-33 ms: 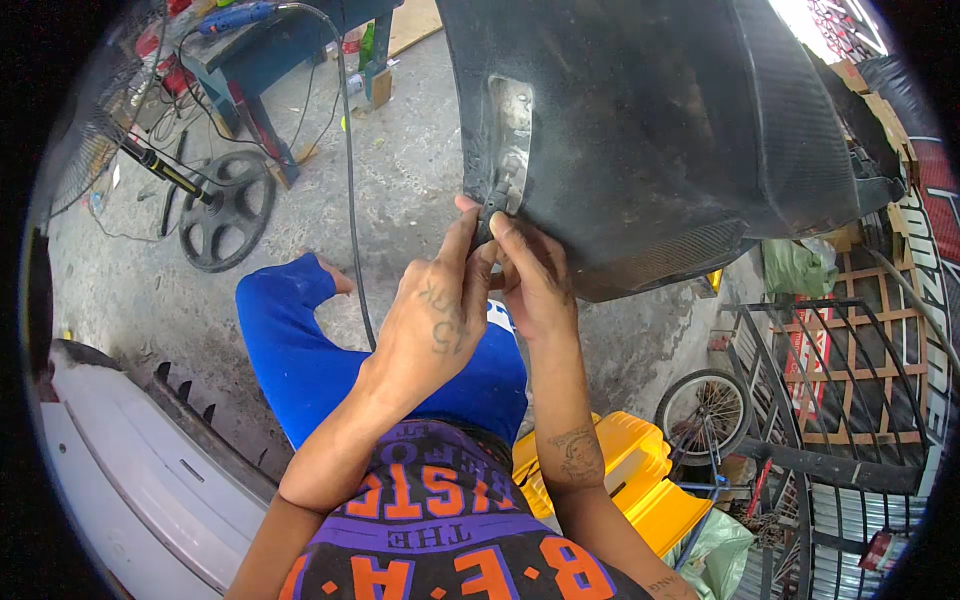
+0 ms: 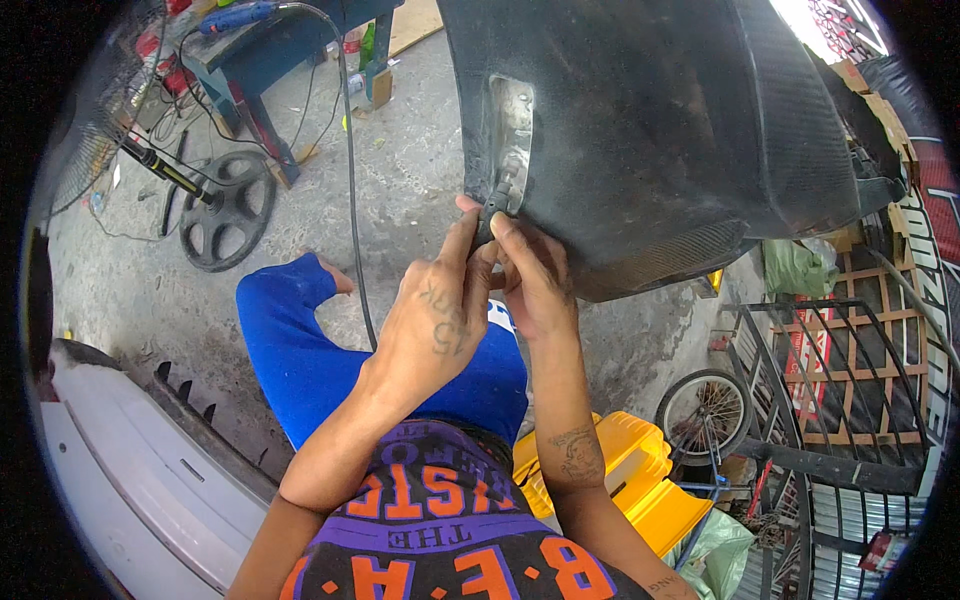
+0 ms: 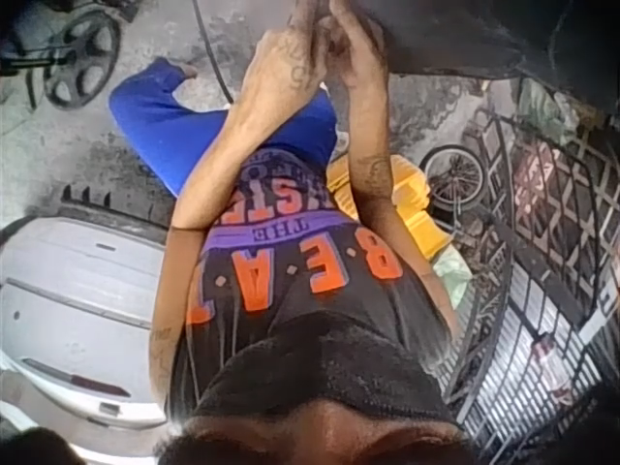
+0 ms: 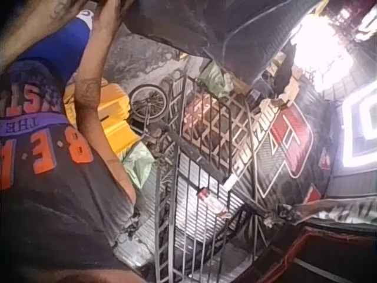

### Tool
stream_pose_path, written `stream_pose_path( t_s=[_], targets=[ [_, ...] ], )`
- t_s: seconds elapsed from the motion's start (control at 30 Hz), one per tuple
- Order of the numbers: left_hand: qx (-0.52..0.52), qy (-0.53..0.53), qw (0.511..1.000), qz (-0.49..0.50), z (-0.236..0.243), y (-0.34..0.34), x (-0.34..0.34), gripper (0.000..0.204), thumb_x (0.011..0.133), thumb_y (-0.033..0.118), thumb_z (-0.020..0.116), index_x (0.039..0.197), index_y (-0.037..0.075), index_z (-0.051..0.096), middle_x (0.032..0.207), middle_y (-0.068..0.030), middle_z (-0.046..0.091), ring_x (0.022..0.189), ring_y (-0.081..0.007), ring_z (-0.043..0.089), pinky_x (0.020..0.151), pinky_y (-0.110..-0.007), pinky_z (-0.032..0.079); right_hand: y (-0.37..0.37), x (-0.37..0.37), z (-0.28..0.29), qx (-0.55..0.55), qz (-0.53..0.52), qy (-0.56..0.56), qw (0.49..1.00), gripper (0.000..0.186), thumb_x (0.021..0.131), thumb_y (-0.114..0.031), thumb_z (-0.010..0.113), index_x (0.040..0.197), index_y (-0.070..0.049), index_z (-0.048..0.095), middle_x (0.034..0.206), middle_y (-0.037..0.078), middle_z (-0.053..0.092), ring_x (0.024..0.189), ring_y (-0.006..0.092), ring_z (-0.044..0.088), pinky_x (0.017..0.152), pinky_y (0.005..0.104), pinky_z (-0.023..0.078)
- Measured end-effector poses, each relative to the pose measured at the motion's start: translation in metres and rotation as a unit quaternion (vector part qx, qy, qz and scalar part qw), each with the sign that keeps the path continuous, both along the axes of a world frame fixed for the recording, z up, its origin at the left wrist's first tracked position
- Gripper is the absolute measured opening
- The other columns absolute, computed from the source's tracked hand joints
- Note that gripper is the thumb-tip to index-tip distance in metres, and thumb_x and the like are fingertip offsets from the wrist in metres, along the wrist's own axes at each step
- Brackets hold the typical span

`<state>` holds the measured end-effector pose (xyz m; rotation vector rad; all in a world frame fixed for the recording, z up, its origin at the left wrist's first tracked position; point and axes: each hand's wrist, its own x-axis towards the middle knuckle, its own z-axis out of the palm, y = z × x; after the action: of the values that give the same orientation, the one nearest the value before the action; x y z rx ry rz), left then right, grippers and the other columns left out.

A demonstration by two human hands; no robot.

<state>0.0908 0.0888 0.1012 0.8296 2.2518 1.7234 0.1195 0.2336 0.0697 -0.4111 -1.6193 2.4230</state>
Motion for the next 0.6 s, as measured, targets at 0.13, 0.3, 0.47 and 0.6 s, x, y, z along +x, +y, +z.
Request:
stream_pose_path(
  t_s=[0.13, 0.3, 0.47, 0.6],
  targets=[
    [0.000, -0.009, 1.000, -0.004, 0.0026, 0.0000, 0.0004, 0.043, 0.097, 0.001, 0.052, 0.136, -0.012, 0.041, 0.070, -0.0312, 0.062, 0.069, -0.0490, 0.065, 0.057, -0.050, 0.050, -0.0021, -0.0010, 0.0007, 0.007, -0.001, 0.007, 1.000, 0.043, 0.100, -0.026, 0.061, 0.127, 0.007, 0.063, 0.082, -0.004, 0.060, 0.062, -0.0021, 0.045, 0.052, 0.0169, 0.050],
    [0.010, 0.001, 1.000, 0.002, -0.0021, 0.0006, 0.0029, 0.043, 0.097, 0.001, 0.051, 0.136, -0.012, 0.040, 0.070, -0.0310, 0.062, 0.069, -0.0495, 0.065, 0.057, -0.050, 0.050, -0.0033, -0.0004, 0.0013, 0.008, -0.002, 0.004, 1.000, 0.044, 0.100, -0.026, 0.062, 0.127, 0.008, 0.063, 0.081, -0.005, 0.057, 0.063, -0.0019, 0.046, 0.053, 0.0170, 0.052],
    [0.027, 0.000, 1.000, 0.005, -0.0034, 0.0013, 0.0034, 0.044, 0.096, 0.000, 0.051, 0.137, -0.012, 0.040, 0.071, -0.0318, 0.062, 0.070, -0.0486, 0.066, 0.058, -0.050, 0.050, -0.0017, 0.0002, 0.0007, 0.004, 0.002, 0.005, 1.000, 0.044, 0.100, -0.026, 0.061, 0.127, 0.008, 0.063, 0.080, -0.006, 0.056, 0.065, -0.0009, 0.048, 0.054, 0.0189, 0.054],
    [0.015, -0.017, 1.000, 0.000, -0.0009, 0.0003, 0.0023, 0.043, 0.096, 0.000, 0.051, 0.136, -0.012, 0.041, 0.071, -0.0320, 0.062, 0.071, -0.0484, 0.066, 0.058, -0.050, 0.050, 0.0018, 0.0020, 0.0031, 0.023, 0.026, 0.000, 0.999, 0.038, 0.103, -0.025, 0.053, 0.117, 0.010, 0.062, 0.117, 0.018, 0.056, 0.095, 0.0152, 0.059, 0.077, 0.0275, 0.056]
  ],
)
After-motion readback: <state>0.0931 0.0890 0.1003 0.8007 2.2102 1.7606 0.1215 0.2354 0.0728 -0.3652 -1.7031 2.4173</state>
